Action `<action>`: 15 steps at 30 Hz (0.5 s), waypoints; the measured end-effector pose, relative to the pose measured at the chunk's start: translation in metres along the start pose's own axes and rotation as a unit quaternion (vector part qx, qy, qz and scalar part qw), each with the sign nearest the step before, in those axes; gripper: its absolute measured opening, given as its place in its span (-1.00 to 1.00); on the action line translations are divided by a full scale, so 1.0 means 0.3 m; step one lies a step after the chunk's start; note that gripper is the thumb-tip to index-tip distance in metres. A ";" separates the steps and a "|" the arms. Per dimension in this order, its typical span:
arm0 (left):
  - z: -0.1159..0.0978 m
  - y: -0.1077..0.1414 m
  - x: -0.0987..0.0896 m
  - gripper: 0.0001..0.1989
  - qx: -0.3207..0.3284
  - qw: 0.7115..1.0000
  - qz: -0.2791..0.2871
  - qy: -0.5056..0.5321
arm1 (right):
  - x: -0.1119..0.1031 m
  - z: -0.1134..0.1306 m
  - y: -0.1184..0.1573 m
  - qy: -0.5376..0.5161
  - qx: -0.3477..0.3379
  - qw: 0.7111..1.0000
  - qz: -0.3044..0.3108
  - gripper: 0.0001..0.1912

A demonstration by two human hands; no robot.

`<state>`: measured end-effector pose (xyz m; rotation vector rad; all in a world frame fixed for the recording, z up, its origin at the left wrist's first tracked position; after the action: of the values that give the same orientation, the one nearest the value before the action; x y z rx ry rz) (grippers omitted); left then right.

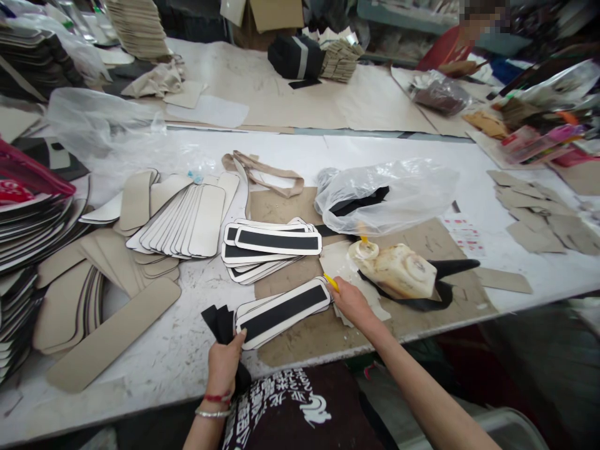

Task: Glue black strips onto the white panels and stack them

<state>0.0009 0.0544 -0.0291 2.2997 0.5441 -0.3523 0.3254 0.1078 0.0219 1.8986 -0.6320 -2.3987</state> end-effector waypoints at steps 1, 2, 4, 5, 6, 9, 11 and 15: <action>0.000 0.001 0.001 -0.69 -0.007 1.000 0.005 0.002 | 0.002 0.005 0.006 -0.006 -0.003 1.000 -0.004 -0.71; 0.000 0.003 0.002 -0.68 -0.015 1.000 0.012 0.005 | 0.005 0.010 0.011 -0.015 -0.005 1.000 -0.005 -0.72; -0.004 0.007 -0.003 -0.68 -0.024 0.999 0.019 0.009 | 0.010 0.012 0.020 -0.037 0.001 0.999 -0.006 -0.72; -0.008 0.009 -0.007 -0.69 -0.022 0.999 0.021 0.015 | 0.012 0.009 0.023 -0.049 0.008 0.999 -0.005 -0.71; -0.012 0.012 -0.012 -0.70 -0.019 0.999 0.023 0.025 | 0.014 0.005 0.026 -0.063 0.014 0.998 -0.005 -0.71; -0.024 0.022 -0.032 -0.71 -0.016 0.997 0.043 0.067 | 0.015 0.003 0.034 -0.129 0.005 0.992 0.000 -0.71; -0.030 0.032 -0.048 -0.71 -0.022 0.994 0.065 0.090 | 0.009 0.014 0.046 -0.199 -0.011 0.980 0.007 -0.70; -0.054 0.049 -0.083 -0.70 -0.028 0.985 0.122 0.117 | 0.010 0.029 0.093 -0.367 0.042 0.927 0.066 -0.65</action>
<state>-0.0125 0.0496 0.0009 2.3341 0.3741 0.0512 0.3099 0.0839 0.0296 0.8655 -0.8502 -2.9864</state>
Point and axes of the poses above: each hand's wrist, its own y-axis away from the middle knuckle, its own x-axis out of the palm, z = x × y, the point moved 6 cm from there along -y, towards the middle knuckle, and after that the axes turned 6 degrees about -z, right-handed, at the moved point
